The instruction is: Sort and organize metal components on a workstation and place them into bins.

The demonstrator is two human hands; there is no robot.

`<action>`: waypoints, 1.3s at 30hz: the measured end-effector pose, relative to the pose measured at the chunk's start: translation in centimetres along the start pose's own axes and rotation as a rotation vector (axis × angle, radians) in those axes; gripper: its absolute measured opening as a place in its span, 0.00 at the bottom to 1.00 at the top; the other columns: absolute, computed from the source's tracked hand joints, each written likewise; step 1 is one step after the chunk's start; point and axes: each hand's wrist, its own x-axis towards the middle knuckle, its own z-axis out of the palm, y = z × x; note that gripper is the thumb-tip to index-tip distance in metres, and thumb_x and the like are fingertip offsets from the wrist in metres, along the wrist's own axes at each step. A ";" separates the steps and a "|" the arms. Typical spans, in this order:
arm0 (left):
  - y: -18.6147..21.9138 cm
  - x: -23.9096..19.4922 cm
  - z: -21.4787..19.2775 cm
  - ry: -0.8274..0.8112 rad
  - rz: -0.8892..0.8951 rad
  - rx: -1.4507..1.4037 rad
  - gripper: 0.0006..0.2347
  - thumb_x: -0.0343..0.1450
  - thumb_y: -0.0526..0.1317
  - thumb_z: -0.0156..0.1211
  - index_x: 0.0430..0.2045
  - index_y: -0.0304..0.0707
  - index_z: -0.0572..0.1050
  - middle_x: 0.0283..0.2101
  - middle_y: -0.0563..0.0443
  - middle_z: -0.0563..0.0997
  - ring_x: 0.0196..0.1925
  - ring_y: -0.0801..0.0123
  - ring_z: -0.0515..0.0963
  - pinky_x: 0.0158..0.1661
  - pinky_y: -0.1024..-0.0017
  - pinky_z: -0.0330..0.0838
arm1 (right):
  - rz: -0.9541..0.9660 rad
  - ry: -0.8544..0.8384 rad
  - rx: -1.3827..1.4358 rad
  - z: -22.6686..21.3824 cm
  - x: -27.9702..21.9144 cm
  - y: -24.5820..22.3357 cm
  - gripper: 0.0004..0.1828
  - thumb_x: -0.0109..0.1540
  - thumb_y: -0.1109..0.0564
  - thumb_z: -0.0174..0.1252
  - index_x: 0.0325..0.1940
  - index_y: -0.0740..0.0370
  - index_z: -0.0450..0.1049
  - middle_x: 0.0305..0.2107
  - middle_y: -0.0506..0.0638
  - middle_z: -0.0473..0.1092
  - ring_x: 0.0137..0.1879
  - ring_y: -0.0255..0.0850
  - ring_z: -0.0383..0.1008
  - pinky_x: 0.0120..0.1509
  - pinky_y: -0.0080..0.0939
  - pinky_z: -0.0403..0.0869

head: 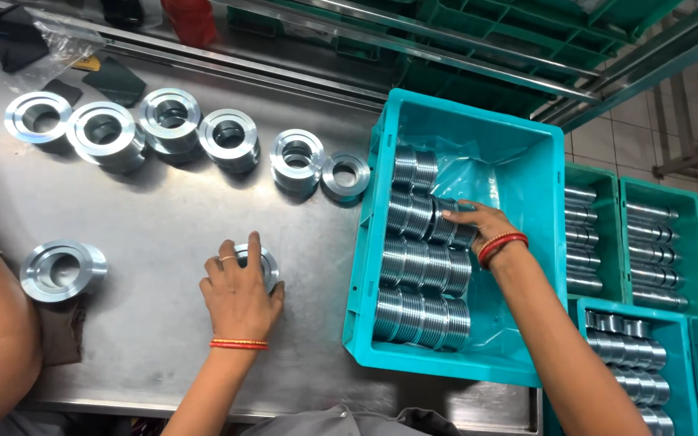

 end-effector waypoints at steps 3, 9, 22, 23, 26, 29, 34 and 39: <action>0.3 0.8 -0.9 -0.126 -0.049 0.022 0.38 0.57 0.48 0.76 0.63 0.44 0.64 0.59 0.34 0.66 0.57 0.42 0.68 0.47 0.49 0.74 | 0.001 0.000 -0.032 0.5 -0.1 -0.6 0.41 0.51 0.70 0.68 0.68 0.78 0.63 0.54 0.67 0.72 0.52 0.48 0.80 0.61 0.43 0.78; -0.1 2.1 0.3 -0.165 -0.067 0.068 0.34 0.53 0.36 0.74 0.56 0.41 0.67 0.58 0.27 0.65 0.54 0.38 0.70 0.34 0.57 0.82 | 0.012 0.035 -0.009 1.0 -1.2 -0.2 0.38 0.51 0.69 0.68 0.66 0.73 0.65 0.52 0.64 0.73 0.54 0.46 0.79 0.63 0.41 0.78; -1.4 2.6 -2.2 -0.152 -0.146 -0.863 0.30 0.45 0.39 0.80 0.42 0.40 0.75 0.41 0.45 0.85 0.43 0.61 0.87 0.43 0.69 0.80 | -0.525 0.037 -0.328 6.4 -12.3 -1.4 0.35 0.55 0.59 0.67 0.67 0.66 0.67 0.45 0.59 0.79 0.55 0.42 0.79 0.63 0.44 0.76; -0.4 2.4 -2.4 -0.138 -0.062 -0.978 0.32 0.45 0.39 0.81 0.43 0.40 0.74 0.40 0.45 0.83 0.41 0.62 0.85 0.41 0.69 0.81 | -0.403 -0.138 -0.252 8.6 -14.7 -1.8 0.37 0.56 0.58 0.66 0.69 0.65 0.64 0.43 0.61 0.80 0.52 0.45 0.81 0.64 0.44 0.76; 3.3 1.8 -3.4 -0.128 0.081 -1.159 0.33 0.46 0.39 0.82 0.45 0.40 0.72 0.39 0.46 0.82 0.40 0.65 0.84 0.40 0.69 0.81 | -0.212 -0.369 -0.149 13.2 -19.4 -1.8 0.40 0.58 0.57 0.66 0.72 0.60 0.59 0.41 0.61 0.80 0.50 0.45 0.81 0.63 0.43 0.75; 7.2 1.4 -4.1 -0.095 0.235 -1.221 0.33 0.47 0.39 0.81 0.47 0.39 0.72 0.40 0.48 0.82 0.41 0.67 0.84 0.41 0.70 0.81 | -0.135 -0.420 -0.044 14.3 -20.8 -1.8 0.42 0.55 0.60 0.67 0.73 0.56 0.59 0.41 0.56 0.78 0.51 0.43 0.79 0.61 0.43 0.74; 12.6 1.8 -5.8 -0.181 0.311 -1.173 0.34 0.48 0.41 0.77 0.50 0.40 0.72 0.41 0.45 0.82 0.42 0.61 0.85 0.44 0.68 0.81 | -0.138 -0.354 0.163 11.3 -20.0 -4.2 0.48 0.46 0.70 0.70 0.69 0.57 0.61 0.44 0.51 0.75 0.52 0.44 0.78 0.56 0.46 0.76; 15.0 6.1 -3.8 0.047 0.724 -0.807 0.48 0.47 0.42 0.83 0.63 0.26 0.62 0.61 0.25 0.66 0.64 0.36 0.63 0.61 0.51 0.58 | -0.421 -0.151 0.031 5.6 -14.8 -7.5 0.52 0.43 0.72 0.72 0.70 0.58 0.63 0.47 0.55 0.74 0.54 0.44 0.78 0.57 0.45 0.80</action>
